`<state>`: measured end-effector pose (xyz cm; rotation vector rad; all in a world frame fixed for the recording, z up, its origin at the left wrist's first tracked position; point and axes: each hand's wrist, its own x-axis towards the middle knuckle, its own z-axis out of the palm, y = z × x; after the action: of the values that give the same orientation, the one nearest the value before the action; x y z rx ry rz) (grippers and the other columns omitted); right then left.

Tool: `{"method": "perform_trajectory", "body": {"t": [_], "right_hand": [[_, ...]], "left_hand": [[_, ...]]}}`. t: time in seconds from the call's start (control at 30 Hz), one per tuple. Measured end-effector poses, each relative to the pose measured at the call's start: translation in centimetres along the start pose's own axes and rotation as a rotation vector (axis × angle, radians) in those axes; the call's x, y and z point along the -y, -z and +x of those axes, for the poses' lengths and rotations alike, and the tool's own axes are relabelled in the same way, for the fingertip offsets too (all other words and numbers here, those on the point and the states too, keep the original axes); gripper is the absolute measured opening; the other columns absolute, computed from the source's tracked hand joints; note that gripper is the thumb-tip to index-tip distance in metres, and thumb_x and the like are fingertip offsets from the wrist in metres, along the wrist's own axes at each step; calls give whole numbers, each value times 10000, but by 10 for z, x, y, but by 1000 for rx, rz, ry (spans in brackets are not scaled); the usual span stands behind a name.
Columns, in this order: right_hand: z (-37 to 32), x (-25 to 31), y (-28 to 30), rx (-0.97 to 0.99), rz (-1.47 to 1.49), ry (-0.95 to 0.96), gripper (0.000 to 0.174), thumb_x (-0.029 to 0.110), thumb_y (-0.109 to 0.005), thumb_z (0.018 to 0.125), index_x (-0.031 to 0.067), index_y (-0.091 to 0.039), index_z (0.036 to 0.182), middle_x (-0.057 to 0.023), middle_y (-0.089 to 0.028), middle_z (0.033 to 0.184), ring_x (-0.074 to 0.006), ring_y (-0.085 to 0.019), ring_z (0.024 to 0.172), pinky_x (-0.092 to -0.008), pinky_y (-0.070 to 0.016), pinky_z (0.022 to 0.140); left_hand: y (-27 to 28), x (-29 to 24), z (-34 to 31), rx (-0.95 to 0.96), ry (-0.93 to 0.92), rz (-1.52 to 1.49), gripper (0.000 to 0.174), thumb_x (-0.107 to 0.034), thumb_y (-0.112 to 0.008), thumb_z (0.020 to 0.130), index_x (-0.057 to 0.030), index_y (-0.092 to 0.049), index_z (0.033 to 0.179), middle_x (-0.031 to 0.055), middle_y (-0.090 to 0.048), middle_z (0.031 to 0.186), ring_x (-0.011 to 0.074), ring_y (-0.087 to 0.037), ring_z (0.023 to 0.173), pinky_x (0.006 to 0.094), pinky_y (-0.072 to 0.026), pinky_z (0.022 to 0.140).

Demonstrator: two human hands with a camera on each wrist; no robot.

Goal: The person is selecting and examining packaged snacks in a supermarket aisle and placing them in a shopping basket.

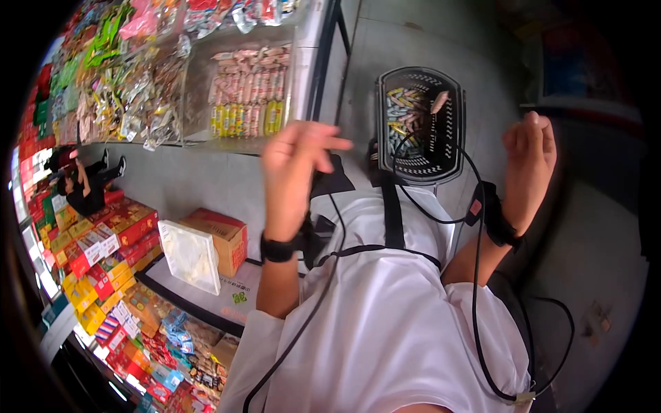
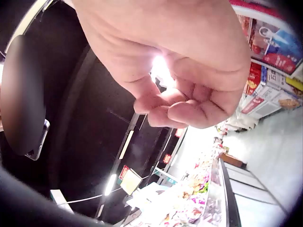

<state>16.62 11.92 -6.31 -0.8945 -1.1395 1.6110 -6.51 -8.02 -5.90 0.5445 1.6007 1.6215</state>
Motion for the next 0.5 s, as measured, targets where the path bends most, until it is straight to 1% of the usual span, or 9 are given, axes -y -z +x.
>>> {"method": "perform_trajectory", "body": {"t": [0.03,0.07,0.17,0.23,0.3,0.33,0.4,0.47,0.5], "right_hand": [[3,-2,-6,94,5,2,268,220,-536,979,57,-549,767,-2,-446,587,-97,-455,591,-241,-357,570],[5,-6,-15,104,3,4,268,220,-536,979,57,-549,767,-2,-446,587,-97,-455,591,-241,-357,570],[0,-7,-53,190,39,-3,298,265,-486,999,19,-587,866,-25,-491,582,-131,-492,572,-254,-409,577],[-13,15,-120,-38,-90,-58,349,270,-408,1022,-25,-591,993,-50,-521,593,-159,-512,561,-280,-450,594],[-15,19,-153,-158,-138,-45,380,250,-333,1038,-41,-566,1115,-72,-544,620,-176,-542,562,-311,-496,641],[-7,9,-139,-156,-144,-38,380,250,-333,1038,-41,-566,1115,-72,-544,620,-176,-542,562,-311,-496,641],[15,-19,-89,598,187,-21,370,240,-334,1034,-33,-504,1218,-79,-559,660,-183,-583,614,-335,-525,709],[5,-19,-122,648,335,-59,353,201,-356,1025,-43,-476,1250,-82,-561,682,-180,-597,651,-333,-527,740],[-9,-13,-149,460,127,-16,334,181,-362,1021,-47,-497,1224,-80,-562,685,-173,-591,657,-327,-520,733]], "left_hand": [[31,4,5,-88,-12,92,338,-271,-455,1008,-13,-624,869,31,-536,604,154,-643,731,255,-447,709],[61,12,16,-133,-60,101,402,-294,-416,1021,-24,-610,794,48,-559,622,169,-642,778,274,-446,734],[121,15,44,-140,13,324,308,-236,-400,1005,-2,-599,1011,105,-637,847,157,-626,786,294,-461,764],[144,17,56,-160,-6,448,298,-214,-408,987,-4,-588,1098,118,-662,945,138,-622,797,308,-475,765],[168,22,80,187,33,731,351,-138,-453,953,-51,-482,1292,136,-618,1073,192,-625,826,300,-452,848],[176,33,96,187,29,723,351,-138,-453,953,-51,-482,1292,136,-618,1073,192,-625,826,300,-452,848],[185,65,130,438,179,996,391,-188,-528,924,-48,-487,1287,153,-615,1124,230,-615,952,304,-446,870],[179,79,149,573,183,1124,454,-241,-568,903,-38,-473,1298,200,-583,1180,300,-573,1054,351,-437,902],[189,112,162,596,-49,1116,481,-266,-585,893,-47,-468,1304,232,-539,1244,356,-519,1127,396,-423,928]]}}
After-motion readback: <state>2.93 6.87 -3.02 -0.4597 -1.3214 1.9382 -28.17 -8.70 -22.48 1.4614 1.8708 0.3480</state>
